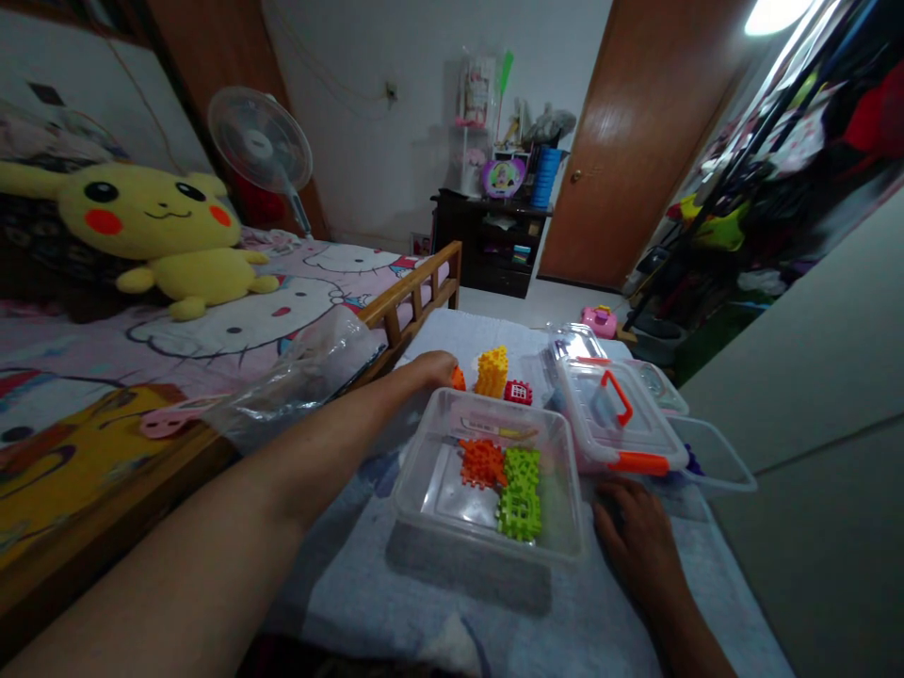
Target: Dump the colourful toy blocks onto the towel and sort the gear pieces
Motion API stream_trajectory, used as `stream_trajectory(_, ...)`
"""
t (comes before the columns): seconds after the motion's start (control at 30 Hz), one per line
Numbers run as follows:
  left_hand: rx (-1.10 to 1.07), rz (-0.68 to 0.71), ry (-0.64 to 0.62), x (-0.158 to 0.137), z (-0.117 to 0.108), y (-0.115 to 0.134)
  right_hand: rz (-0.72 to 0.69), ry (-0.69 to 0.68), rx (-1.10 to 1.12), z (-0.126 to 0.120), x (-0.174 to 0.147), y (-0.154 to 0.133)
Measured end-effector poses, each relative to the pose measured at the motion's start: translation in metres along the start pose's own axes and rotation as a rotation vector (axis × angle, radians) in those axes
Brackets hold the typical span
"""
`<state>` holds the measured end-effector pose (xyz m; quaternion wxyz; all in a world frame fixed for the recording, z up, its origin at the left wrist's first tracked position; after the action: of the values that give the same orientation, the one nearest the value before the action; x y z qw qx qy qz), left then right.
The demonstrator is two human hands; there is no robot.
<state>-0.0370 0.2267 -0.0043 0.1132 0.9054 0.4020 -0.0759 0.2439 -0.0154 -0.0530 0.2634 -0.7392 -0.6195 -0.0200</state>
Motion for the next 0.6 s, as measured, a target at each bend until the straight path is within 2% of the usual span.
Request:
stream_trajectory(0.1, 0.041, 0.019, -0.026, -0.016, -0.014, -0.006, -0.006, -0.002, -0.010, -0.001, 0.000, -0.001)
stream_trajectory(0.2, 0.118, 0.034, 0.042, -0.040, -0.049, -0.001, -0.001, -0.001, -0.031, -0.001, 0.001, -0.003)
stream_trajectory(0.3, 0.155, 0.149, 0.109, -0.068, -0.083, 0.034, 0.011, 0.001, -0.046, -0.001, 0.001, -0.003)
stream_trajectory(0.37, 0.108, 0.257, 0.106, -0.087, -0.092, 0.070, 0.015, -0.001, -0.053, -0.001, 0.001, -0.003)
stream_trajectory(0.43, 0.054, 0.350, 0.054, -0.101, -0.087, 0.106, 0.021, -0.003, -0.062, -0.001, 0.001, -0.003)
stream_trajectory(0.5, 0.012, 0.444, -0.019, -0.110, -0.070, 0.140, 0.024, -0.001, -0.067, -0.001, 0.001, -0.003)
stream_trajectory(0.6, -0.015, 0.548, -0.077, -0.110, -0.038, 0.171, 0.011, 0.004, -0.058, -0.002, 0.000, -0.004)
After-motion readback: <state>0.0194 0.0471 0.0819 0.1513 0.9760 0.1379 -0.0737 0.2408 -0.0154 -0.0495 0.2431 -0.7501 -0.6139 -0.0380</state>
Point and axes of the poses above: each hand's wrist, its own x-axis towards the middle knuckle, its own z-axis out of the palm, y = z × x, the point moved 10 cm from there along x, towards the middle knuckle, and after that the axes turned 14 degrees about z, right-handed, at the moved point
